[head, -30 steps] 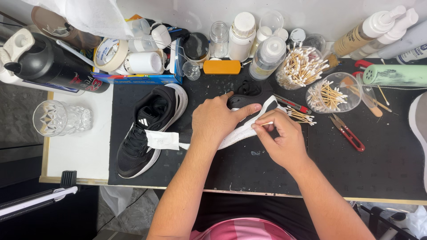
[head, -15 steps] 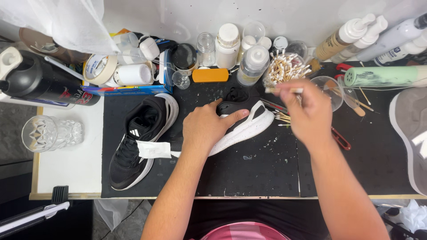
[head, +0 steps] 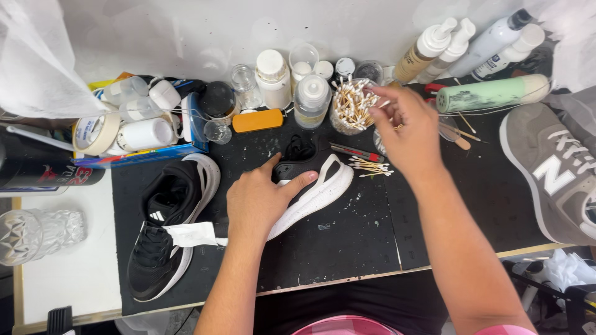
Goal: The person cleans the white midsole and side panels of a black and white sneaker using a cotton swab. They repeatedly dip the swab into a liquid solution and scrub specific areas of the shoe's exterior.
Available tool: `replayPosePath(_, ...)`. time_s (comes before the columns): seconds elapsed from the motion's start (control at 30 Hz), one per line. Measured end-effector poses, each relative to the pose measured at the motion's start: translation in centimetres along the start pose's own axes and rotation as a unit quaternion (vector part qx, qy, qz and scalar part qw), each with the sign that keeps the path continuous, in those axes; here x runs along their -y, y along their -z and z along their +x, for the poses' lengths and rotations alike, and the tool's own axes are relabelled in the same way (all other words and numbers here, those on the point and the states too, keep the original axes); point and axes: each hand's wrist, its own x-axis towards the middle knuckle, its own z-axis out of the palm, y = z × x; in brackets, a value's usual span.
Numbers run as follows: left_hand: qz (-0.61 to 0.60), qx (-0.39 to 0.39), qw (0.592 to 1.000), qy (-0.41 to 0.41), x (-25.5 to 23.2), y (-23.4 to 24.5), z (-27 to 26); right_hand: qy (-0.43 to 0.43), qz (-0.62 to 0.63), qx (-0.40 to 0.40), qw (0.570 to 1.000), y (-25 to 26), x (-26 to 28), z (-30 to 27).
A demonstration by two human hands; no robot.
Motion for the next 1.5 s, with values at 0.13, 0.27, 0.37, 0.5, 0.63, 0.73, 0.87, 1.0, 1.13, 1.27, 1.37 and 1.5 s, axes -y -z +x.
replayPosePath(0.13,0.008,-0.006,1.000,-0.002,0.0,-0.1,0.1,0.013,-0.036,-0.015,0.999,-1.2,-0.5,-0.5)
replayPosePath(0.27,0.006,0.001,1.000,0.011,-0.1,-0.1,0.0,0.084,-0.073,-0.013,0.994,-1.2,-0.9,-0.2)
replayPosePath(0.37,0.008,-0.006,1.000,0.004,-0.1,-0.3,0.0,0.093,-0.071,-0.003,0.993,-0.6,-0.8,-0.2)
replayPosePath(0.5,0.009,-0.001,1.000,0.005,0.0,-0.4,0.3,0.101,-0.081,0.000,0.992,-0.3,-0.6,-0.2)
replayPosePath(0.63,0.013,0.013,1.000,0.019,0.0,-0.5,0.5,0.131,-0.100,0.026,0.986,-0.7,-0.8,-0.2)
replayPosePath(0.73,0.016,0.020,0.999,0.025,-0.1,-0.5,0.6,0.186,-0.133,0.051,0.972,-1.0,-0.5,-0.1)
replayPosePath(0.87,0.016,0.005,1.000,0.013,0.1,-0.6,0.7,0.175,-0.135,0.051,0.974,-0.7,0.8,-0.5)
replayPosePath(1.0,0.014,0.031,0.999,0.040,-0.3,-0.3,0.8,0.129,-0.115,0.037,0.984,0.8,1.5,-3.0)
replayPosePath(1.13,0.008,0.019,0.999,0.028,-0.5,0.1,0.6,0.063,-0.115,0.100,0.986,1.2,1.0,-7.4)
replayPosePath(1.27,-0.006,-0.012,1.000,0.007,0.0,0.3,0.3,-0.098,-0.121,0.140,0.978,0.6,0.4,-9.8)
replayPosePath(1.37,-0.025,-0.002,1.000,0.004,0.2,0.1,0.3,-0.159,-0.161,0.136,0.965,0.7,0.1,-10.5)
replayPosePath(1.5,-0.039,-0.007,0.999,-0.012,0.5,0.0,0.3,-0.121,-0.220,0.132,0.959,0.4,-0.5,-11.3)
